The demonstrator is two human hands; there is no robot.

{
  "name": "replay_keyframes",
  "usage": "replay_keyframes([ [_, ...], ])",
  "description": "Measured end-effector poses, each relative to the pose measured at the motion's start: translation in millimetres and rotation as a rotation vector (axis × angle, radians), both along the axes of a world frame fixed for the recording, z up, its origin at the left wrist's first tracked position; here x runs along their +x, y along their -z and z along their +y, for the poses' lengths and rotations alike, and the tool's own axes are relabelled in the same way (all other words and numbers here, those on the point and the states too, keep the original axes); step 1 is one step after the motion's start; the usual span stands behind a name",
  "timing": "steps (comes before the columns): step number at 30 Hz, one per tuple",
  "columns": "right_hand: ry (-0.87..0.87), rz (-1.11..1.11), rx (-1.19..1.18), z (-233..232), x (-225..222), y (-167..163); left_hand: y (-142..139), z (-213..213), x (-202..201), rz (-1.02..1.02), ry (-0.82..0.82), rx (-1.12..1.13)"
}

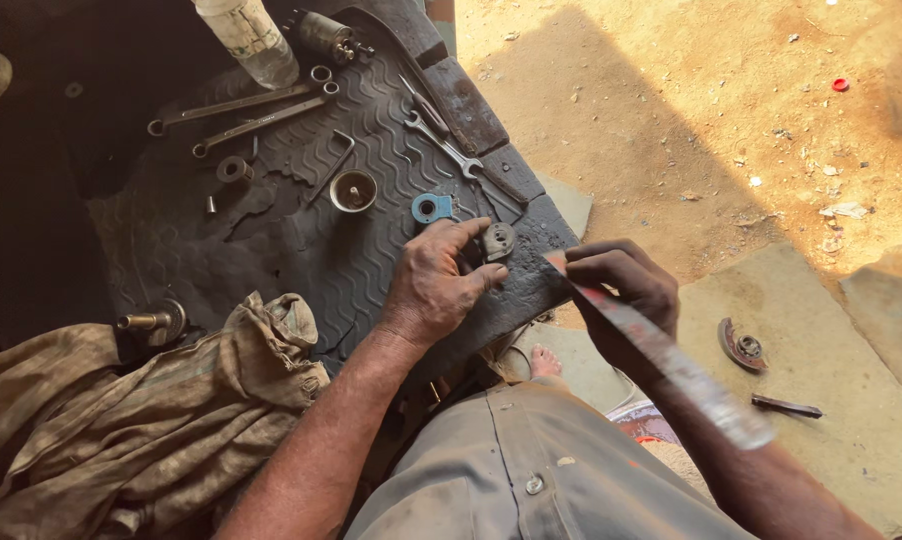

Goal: The person uses a metal file to smooth the edges of a small blue mechanical component on a workbench. They then wipe the part with a cloth, apply liquid from a bottle, and insert a brass fitting into the component.

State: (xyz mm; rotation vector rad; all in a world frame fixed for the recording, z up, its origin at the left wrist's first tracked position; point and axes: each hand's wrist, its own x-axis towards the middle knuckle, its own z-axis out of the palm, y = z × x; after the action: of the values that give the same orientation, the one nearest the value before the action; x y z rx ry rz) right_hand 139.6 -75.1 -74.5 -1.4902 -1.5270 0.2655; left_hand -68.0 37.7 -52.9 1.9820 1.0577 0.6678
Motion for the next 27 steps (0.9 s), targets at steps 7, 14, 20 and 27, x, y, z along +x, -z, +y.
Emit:
replay_keyframes([
  [7, -0.202, -0.063, -0.028, 21.4, -1.2, 13.0, 8.5, 2.1, 3.2, -0.010, -0.047, 0.116],
  [14, -0.213, -0.142, -0.008, 30.0, -2.7, 20.3, 16.9, -0.8, 0.9, -0.006, -0.030, 0.321],
  [20, -0.267, -0.168, -0.057, 37.0, 7.9, 17.3, 20.6, 4.2, 2.2, 0.044, 0.023, 0.292],
  [27, -0.299, -0.209, 0.027, 47.8, 10.5, 19.8, 24.1, 4.2, 2.2, 0.050, 0.022, 0.363],
])
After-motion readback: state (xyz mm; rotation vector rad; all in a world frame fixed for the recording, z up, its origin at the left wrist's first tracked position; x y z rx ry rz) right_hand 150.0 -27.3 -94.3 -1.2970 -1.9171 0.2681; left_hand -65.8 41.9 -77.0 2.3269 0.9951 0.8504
